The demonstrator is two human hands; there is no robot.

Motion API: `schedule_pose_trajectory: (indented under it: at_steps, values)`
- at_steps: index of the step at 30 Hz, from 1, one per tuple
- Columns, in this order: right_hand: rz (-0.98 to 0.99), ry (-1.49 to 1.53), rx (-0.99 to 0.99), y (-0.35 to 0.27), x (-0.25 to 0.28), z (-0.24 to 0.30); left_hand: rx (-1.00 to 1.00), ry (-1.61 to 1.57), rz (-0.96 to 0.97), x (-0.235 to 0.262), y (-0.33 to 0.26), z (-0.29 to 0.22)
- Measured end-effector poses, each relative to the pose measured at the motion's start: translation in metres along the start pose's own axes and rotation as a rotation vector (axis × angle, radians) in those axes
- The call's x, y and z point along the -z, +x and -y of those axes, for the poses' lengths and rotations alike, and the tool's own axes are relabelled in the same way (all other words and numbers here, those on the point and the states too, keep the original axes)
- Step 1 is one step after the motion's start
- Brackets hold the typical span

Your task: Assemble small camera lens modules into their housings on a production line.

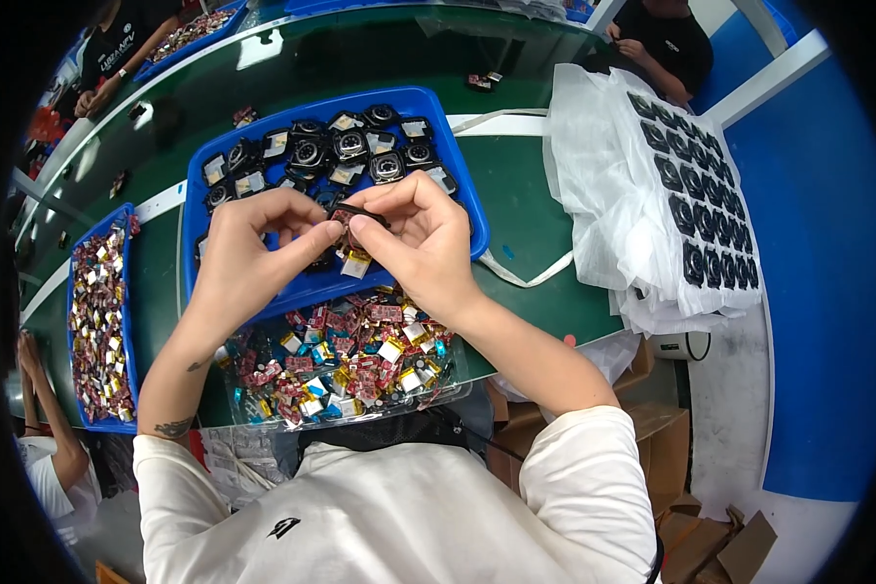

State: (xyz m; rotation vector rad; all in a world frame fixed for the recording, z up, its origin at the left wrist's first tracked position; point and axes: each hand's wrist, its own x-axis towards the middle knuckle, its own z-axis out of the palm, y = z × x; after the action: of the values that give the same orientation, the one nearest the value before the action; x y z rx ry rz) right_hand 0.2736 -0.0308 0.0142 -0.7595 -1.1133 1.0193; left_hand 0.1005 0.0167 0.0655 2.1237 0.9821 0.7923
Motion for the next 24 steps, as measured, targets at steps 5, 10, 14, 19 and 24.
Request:
schedule_pose_trajectory:
  at_steps: [5,10,14,19,24]
  values:
    - [0.097,0.191,-0.204,0.001,0.007,0.009,0.065,-0.088,0.080,0.007,0.004,0.006]
    - [-0.020,0.139,-0.201,0.001,-0.002,0.011,0.051,-0.325,0.081,0.005,0.007,0.014]
    - [-0.064,0.180,-0.214,0.003,0.006,0.003,0.022,-0.396,0.050,0.010,0.007,0.013]
    - [-0.015,0.185,-0.211,0.000,0.011,0.004,0.066,-0.567,0.080,0.020,0.011,0.011]
    - [0.569,-0.340,0.249,0.006,0.012,0.003,0.049,-0.544,-0.042,0.032,0.012,0.009]
